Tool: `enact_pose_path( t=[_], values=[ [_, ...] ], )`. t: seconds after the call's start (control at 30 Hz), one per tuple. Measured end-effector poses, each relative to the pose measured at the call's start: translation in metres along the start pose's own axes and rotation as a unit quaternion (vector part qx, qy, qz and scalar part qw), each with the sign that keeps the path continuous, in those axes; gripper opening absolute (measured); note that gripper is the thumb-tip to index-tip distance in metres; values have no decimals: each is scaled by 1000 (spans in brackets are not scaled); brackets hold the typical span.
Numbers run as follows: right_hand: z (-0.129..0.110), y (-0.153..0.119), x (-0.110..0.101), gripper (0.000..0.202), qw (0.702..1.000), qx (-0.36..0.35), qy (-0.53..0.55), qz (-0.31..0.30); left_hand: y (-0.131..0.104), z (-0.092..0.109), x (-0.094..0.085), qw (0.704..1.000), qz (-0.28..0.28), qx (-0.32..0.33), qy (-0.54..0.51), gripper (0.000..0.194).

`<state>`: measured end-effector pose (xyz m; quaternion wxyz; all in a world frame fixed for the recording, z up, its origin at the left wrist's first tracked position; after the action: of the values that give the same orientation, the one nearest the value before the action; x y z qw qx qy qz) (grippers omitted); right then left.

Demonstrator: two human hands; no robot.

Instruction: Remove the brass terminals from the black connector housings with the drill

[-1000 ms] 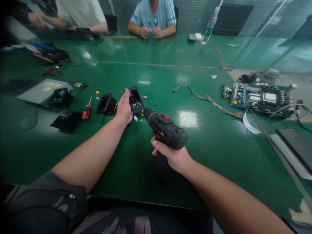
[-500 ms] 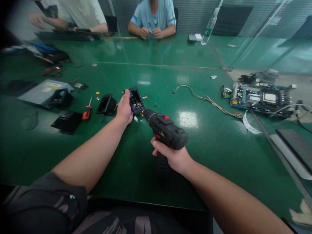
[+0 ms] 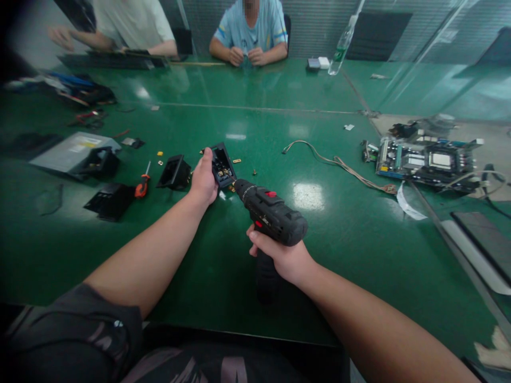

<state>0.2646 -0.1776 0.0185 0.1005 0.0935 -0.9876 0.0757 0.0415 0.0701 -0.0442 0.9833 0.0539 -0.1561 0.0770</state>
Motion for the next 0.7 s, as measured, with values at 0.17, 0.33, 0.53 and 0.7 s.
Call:
enact_pose_path(
  t=[0.17, 0.33, 0.53, 0.7],
  values=[
    [-1, 0, 0, 39, 1000, -2, -7, -1, -1, 1, -1, 1000, 5, 0, -5, 91],
    [0, 0, -1, 38, 1000, -3, -19, -4, 1, 0, 0, 1000, -8, 6, 4, 90],
    [2, 0, 1, 42, 1000, 7, 7, 3, 0, -1, -1, 1000, 11, -7, 0, 86],
    [1, 0, 0, 39, 1000, 7, 4, 4, 2, -1, 0, 1000, 0, -3, 3, 87]
  ],
)
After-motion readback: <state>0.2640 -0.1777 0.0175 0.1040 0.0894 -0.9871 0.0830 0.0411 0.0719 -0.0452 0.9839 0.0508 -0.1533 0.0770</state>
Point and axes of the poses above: each hand's wrist, its own y-axis towards the middle knuckle, its own x-axis out of the palm, z = x × y, the point moved 8 cm from there along y, towards the middle knuckle, and after that the axes turned 2 degrees about x, right-handed, at the moved point
